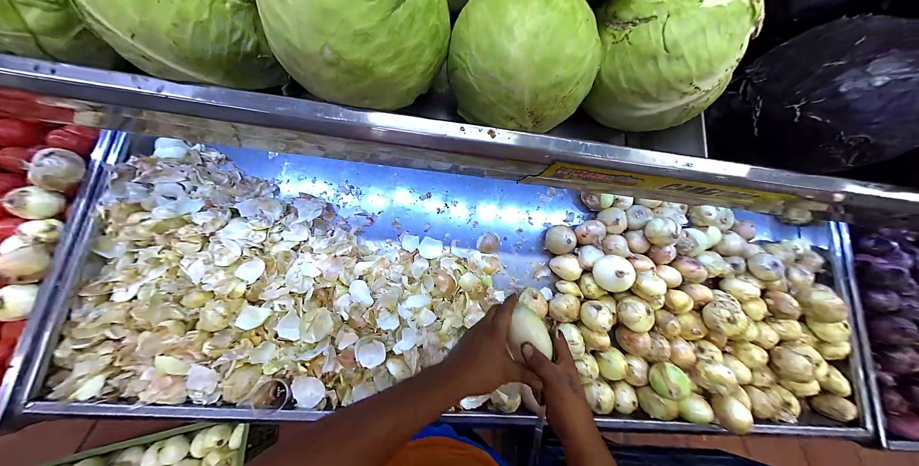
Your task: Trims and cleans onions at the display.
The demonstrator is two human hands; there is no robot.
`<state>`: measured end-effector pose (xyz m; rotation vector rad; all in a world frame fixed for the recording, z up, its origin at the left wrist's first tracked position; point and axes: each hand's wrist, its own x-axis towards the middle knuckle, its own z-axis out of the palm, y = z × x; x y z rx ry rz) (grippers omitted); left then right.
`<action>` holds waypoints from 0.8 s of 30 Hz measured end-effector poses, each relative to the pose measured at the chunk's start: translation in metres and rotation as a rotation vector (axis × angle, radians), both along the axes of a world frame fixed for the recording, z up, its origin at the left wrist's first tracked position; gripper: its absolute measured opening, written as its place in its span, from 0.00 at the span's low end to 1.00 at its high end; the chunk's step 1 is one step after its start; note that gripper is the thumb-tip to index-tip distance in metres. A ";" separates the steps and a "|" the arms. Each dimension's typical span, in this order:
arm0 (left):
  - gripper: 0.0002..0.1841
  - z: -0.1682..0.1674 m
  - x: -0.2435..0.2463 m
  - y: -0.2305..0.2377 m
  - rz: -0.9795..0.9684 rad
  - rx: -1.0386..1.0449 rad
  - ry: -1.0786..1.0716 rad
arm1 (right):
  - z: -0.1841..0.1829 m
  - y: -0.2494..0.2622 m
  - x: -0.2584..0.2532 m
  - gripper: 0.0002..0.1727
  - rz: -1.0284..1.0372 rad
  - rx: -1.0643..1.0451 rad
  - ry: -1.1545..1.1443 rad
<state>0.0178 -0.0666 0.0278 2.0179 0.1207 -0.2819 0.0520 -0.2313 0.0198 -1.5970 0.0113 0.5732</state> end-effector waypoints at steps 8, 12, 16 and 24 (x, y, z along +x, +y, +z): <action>0.40 -0.030 -0.009 -0.009 -0.175 0.152 0.167 | -0.022 -0.017 -0.028 0.51 -0.103 -0.393 -0.174; 0.23 -0.029 -0.010 -0.014 -0.179 0.234 0.273 | -0.024 -0.021 -0.027 0.50 -0.125 -0.459 -0.162; 0.25 -0.016 -0.005 -0.003 -0.457 0.288 0.115 | -0.019 -0.037 -0.023 0.39 -0.261 -0.296 -0.040; 0.24 -0.082 0.049 0.066 -0.187 0.632 -0.199 | -0.013 -0.149 -0.054 0.30 -0.457 -0.016 0.360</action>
